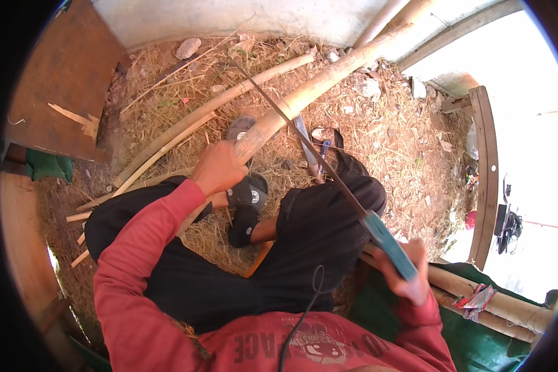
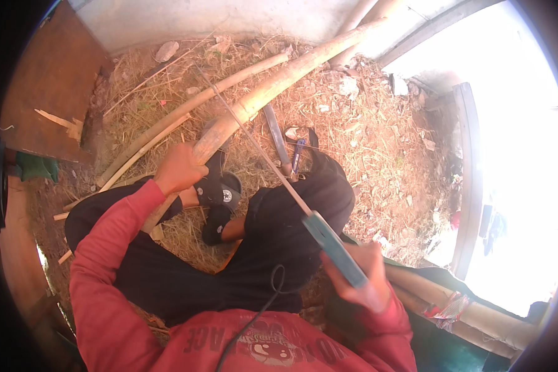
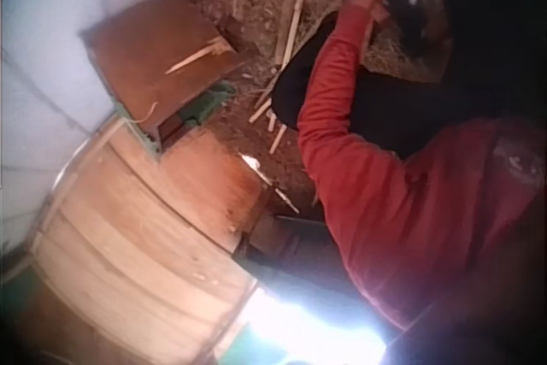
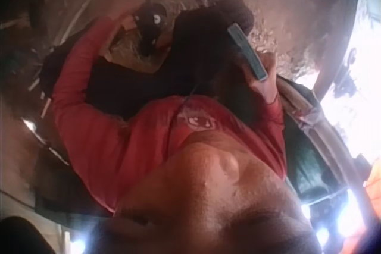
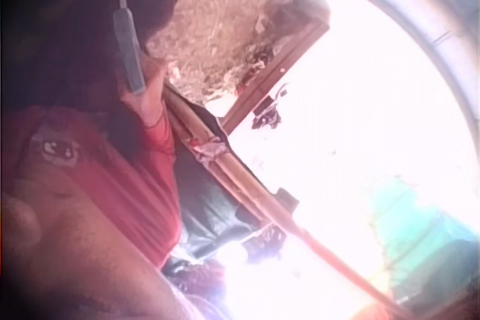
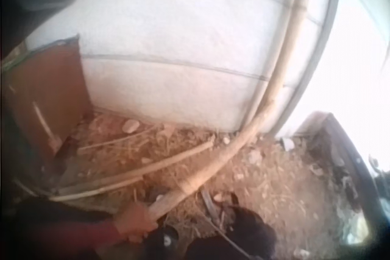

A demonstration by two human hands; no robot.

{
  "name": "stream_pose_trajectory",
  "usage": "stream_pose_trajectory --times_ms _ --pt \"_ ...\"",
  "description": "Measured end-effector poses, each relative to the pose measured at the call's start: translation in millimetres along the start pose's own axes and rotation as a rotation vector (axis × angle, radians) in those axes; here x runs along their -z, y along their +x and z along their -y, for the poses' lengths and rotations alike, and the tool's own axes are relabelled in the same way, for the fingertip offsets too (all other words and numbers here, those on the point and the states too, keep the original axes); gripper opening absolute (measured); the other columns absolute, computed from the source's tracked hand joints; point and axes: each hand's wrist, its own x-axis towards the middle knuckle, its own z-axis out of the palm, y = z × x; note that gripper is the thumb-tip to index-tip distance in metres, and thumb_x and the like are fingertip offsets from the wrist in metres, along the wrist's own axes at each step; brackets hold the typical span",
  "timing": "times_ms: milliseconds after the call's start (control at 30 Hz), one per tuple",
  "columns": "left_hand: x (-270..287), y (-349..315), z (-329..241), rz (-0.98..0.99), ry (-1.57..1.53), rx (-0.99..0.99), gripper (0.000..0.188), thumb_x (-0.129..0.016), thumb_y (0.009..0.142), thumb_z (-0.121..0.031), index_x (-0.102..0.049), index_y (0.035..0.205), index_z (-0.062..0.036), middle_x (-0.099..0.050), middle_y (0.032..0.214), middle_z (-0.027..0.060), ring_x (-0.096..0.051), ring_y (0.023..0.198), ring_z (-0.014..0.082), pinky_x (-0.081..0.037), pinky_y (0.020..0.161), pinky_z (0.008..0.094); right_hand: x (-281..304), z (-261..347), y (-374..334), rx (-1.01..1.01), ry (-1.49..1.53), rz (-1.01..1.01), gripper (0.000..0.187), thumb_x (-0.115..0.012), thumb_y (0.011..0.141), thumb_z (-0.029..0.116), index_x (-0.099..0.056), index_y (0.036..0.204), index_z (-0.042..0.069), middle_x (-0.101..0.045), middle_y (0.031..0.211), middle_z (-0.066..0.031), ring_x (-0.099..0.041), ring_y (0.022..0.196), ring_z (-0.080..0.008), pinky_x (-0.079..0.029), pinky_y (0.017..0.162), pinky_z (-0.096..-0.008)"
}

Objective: The person sits on the ground and uses a hand saw to cut a long bamboo pole into smaller sections. They hold the pole steady with their left hand and saw with their right hand, creating multiple cut pieces that accumulate on the ground.

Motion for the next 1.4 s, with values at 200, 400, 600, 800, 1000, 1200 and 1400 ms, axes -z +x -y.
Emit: stream_pose_trajectory --times_ms 200,400,600,800,1000,1200,1400 --pt "4.4 2.9 -5.2 -0.008 -0.002 0.015 0.038 -0.071 0.067 -0.017 -0.066 0.097 0.0045 -0.067 0.084 0.0275 -0.067 0.082 0.043 -0.053 0.075 0.0447 -21.6 -1.4 21.3 -0.106 0.207 -0.061 0.004 -0.063 0.079 -0.003 -0.064 0.079 0.0 -0.052 0.052 -0.0089 -0.049 0.04 -0.0227 -0.04 0.042 -0.0318" --pt "8.6 -2.0 -6.4 0.002 0.035 0.0 0.038 -0.072 0.067 -0.018 -0.066 0.098 0.0044 -0.067 0.082 0.0279 -0.067 0.082 0.0436 -0.053 0.074 0.0457 -10.6 11.0 11.9 -0.276 0.224 0.051 0.004 -0.065 0.079 -0.001 -0.062 0.076 -0.001 -0.053 0.057 -0.0135 -0.053 0.043 -0.0276 -0.039 0.043 -0.0364" --pt "1.8 5.1 -7.7 -0.05 0.022 0.023 0.038 -0.071 0.067 -0.017 -0.066 0.098 0.0039 -0.067 0.084 0.0285 -0.066 0.083 0.045 -0.053 0.076 0.0483 -35.7 -9.2 56.4 -0.16 0.256 -0.039 0.008 -0.065 0.079 0.001 -0.059 0.073 0.0 -0.054 0.057 -0.0127 -0.052 0.045 -0.0286 -0.039 0.045 -0.0371" --pt "7.4 -3.1 -9.0 0.006 0.087 0.018 0.038 -0.07 0.067 -0.015 -0.065 0.099 0.0046 -0.066 0.085 0.0291 -0.066 0.084 0.0448 -0.053 0.077 0.0482 12.6 6.5 16.0 -0.116 0.075 0.175 0.02 -0.064 0.076 0.0 -0.068 0.096 -0.003 -0.059 0.065 -0.0095 -0.054 0.045 -0.0219 -0.039 0.041 -0.0338" --pt "17.2 2.0 -12.8 -0.066 0.026 -0.019 0.039 -0.069 0.067 -0.014 -0.064 0.1 0.0048 -0.067 0.085 0.029 -0.065 0.085 0.0461 -0.052 0.078 0.0486 -37.7 -11.7 75.5 -0.219 0.344 -0.046 0.009 -0.065 0.081 0.003 -0.061 0.073 0.0 -0.05 0.055 -0.0069 -0.049 0.043 -0.0214 -0.037 0.044 -0.0334" --pt "5.2 -2.1 -3.1 -0.03 0.059 -0.01 0.039 -0.068 0.067 -0.014 -0.064 0.101 0.0051 -0.066 0.087 0.0303 -0.065 0.084 0.0466 -0.053 0.075 0.0483 10.8 2.3 8.6 -0.278 0.244 0.083 0.011 -0.063 0.074 0.004 -0.057 0.066 0.008 -0.047 0.054 -0.0034 -0.046 0.04 -0.0172 -0.033 0.041 -0.033" --pt "9.9 -5.4 -16.0 -0.05 0.049 -0.042 0.039 -0.069 0.067 -0.015 -0.065 0.101 0.004 -0.067 0.086 0.0292 -0.065 0.083 0.0457 -0.053 0.075 0.0477 -56.5 -14.3 91.0 -0.151 0.399 -0.115 0.022 -0.063 0.085 0.001 -0.054 0.066 0.001 -0.046 0.054 -0.0054 -0.042 0.044 -0.0113 -0.031 0.043 -0.0316"
